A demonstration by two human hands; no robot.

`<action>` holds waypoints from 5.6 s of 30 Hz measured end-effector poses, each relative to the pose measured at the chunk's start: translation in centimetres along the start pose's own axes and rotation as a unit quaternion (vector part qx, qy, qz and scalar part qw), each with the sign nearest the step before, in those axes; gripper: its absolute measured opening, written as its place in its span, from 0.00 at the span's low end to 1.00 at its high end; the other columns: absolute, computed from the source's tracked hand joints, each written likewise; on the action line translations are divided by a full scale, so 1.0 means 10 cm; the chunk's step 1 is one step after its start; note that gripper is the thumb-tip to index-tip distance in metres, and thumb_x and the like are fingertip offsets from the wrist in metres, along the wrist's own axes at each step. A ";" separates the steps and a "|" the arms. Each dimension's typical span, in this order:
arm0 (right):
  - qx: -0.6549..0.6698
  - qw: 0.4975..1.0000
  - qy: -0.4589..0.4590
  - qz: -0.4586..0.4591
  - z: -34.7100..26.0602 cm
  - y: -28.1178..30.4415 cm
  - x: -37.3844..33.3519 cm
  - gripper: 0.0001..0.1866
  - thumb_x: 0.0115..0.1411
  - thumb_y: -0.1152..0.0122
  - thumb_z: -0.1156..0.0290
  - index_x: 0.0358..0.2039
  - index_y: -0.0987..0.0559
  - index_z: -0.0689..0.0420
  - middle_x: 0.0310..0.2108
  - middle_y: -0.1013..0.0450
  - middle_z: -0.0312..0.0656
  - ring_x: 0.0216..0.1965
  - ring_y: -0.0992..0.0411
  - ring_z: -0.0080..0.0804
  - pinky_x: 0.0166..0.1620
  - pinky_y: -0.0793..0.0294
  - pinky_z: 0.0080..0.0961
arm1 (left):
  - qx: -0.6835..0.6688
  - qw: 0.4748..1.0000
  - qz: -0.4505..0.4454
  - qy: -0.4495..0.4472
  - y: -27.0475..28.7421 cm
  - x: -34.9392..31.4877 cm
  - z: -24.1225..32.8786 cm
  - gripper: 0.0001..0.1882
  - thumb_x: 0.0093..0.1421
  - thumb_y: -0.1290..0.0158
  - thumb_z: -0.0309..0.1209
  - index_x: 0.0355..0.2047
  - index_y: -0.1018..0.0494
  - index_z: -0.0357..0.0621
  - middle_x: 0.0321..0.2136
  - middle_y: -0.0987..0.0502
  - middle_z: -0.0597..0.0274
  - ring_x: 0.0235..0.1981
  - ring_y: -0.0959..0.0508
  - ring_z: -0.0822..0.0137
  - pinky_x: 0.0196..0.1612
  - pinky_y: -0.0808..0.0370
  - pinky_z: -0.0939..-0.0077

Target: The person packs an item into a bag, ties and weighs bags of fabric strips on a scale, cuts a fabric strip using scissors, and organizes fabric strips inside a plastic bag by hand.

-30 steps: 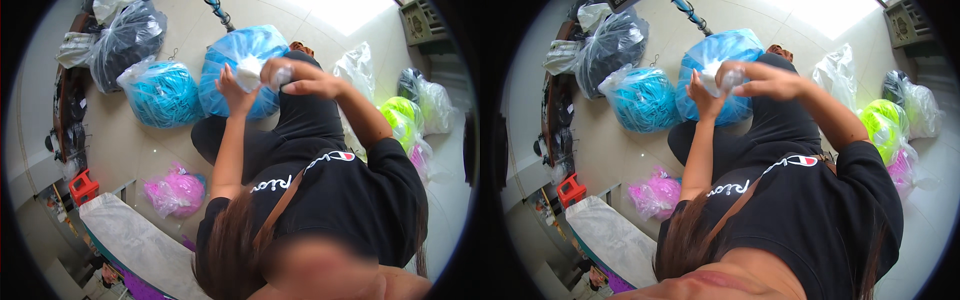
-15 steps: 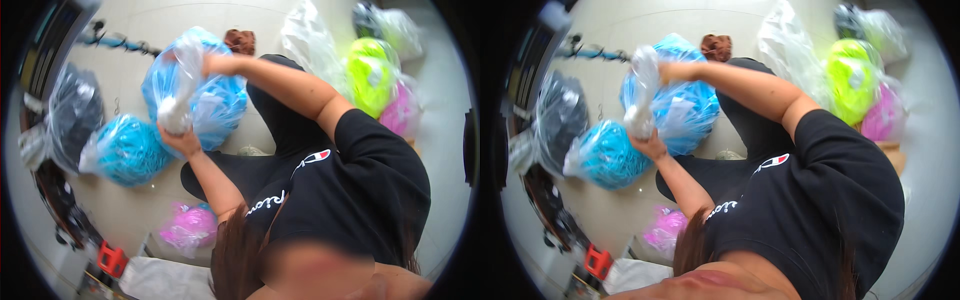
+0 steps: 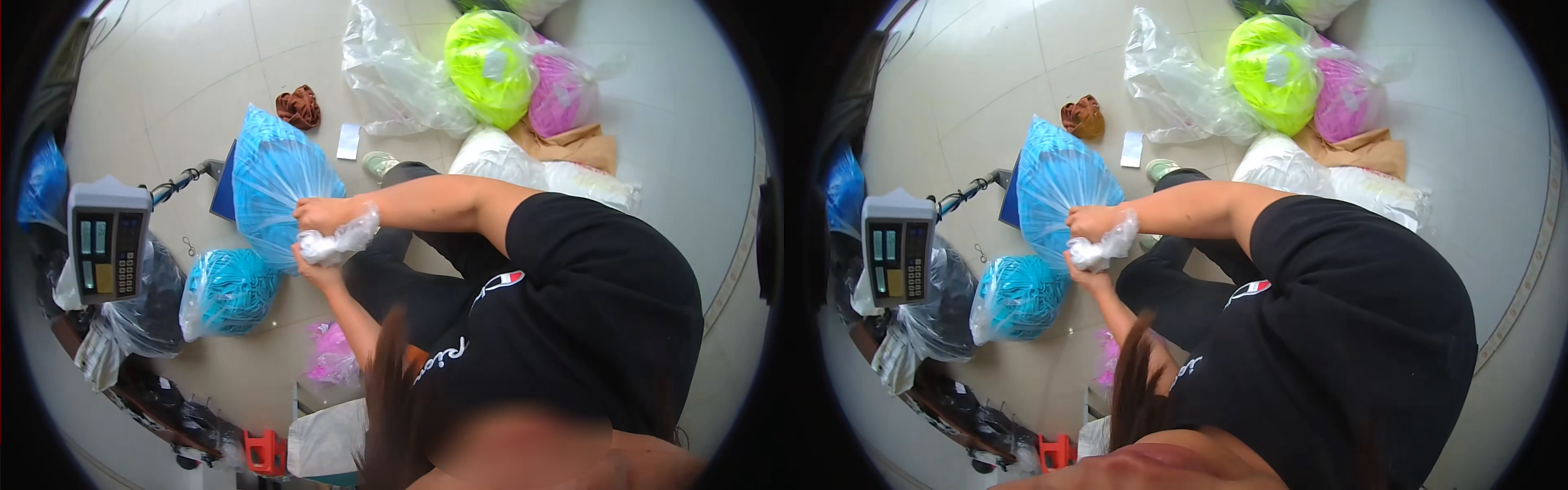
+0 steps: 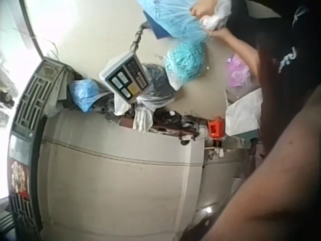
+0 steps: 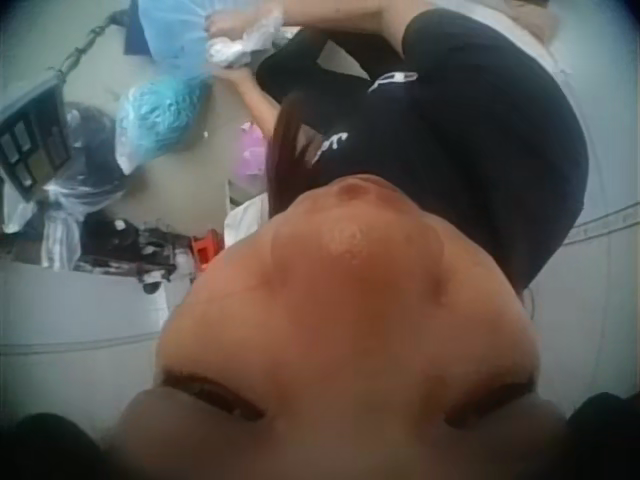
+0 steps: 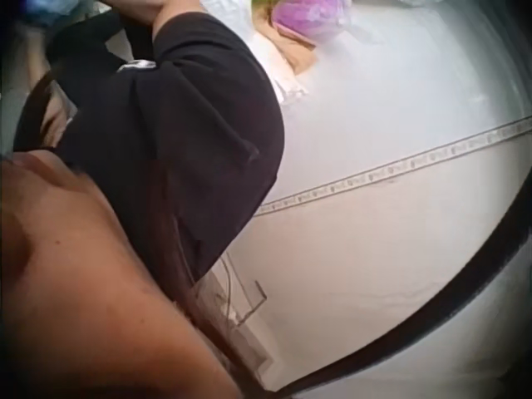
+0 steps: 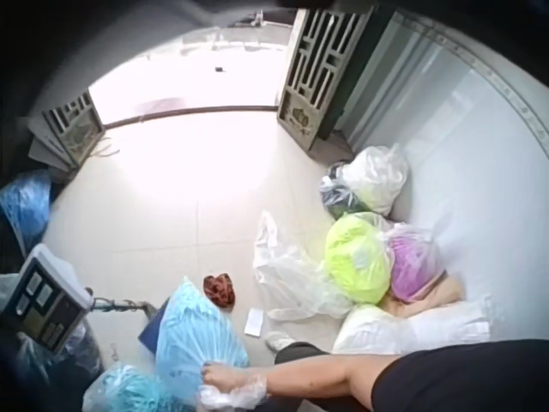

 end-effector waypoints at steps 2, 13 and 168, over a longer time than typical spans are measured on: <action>0.008 0.995 -0.091 0.034 -0.16 0.38 -0.27 0.09 0.34 0.37 0.61 0.15 0.23 0.52 0.20 0.29 0.39 0.33 0.30 0.35 0.43 0.37 0.33 | 0.049 0.998 -0.032 -0.025 -0.41 -0.23 0.46 0.19 0.39 0.39 0.26 0.34 0.32 0.42 0.28 0.28 0.65 0.31 0.30 0.70 0.38 0.30 0.73; -0.092 0.925 -0.315 0.195 -1.60 2.30 -2.63 0.10 0.36 0.37 0.62 0.16 0.26 0.54 0.19 0.31 0.41 0.31 0.33 0.40 0.39 0.37 0.34 | 0.251 0.866 -0.422 -0.101 -2.53 -1.96 1.98 0.14 0.44 0.41 0.29 0.31 0.32 0.43 0.23 0.27 0.48 0.26 0.29 0.44 0.29 0.35 0.56; -0.104 0.929 0.021 -0.355 -0.58 -5.38 2.75 0.31 0.61 0.48 0.50 0.50 0.31 0.68 0.24 0.26 0.56 0.28 0.25 0.47 0.32 0.29 0.37 | 0.235 0.908 0.191 -0.289 5.18 0.49 -1.88 0.33 0.43 0.45 0.23 0.52 0.42 0.42 0.48 0.27 0.50 0.53 0.32 0.56 0.55 0.45 0.62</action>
Point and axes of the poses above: each hand's wrist, its own x-axis towards the middle knuckle, its own y-axis out of the back of the hand, z = x × y, the point moved 5 cm from there along x, towards the middle knuckle
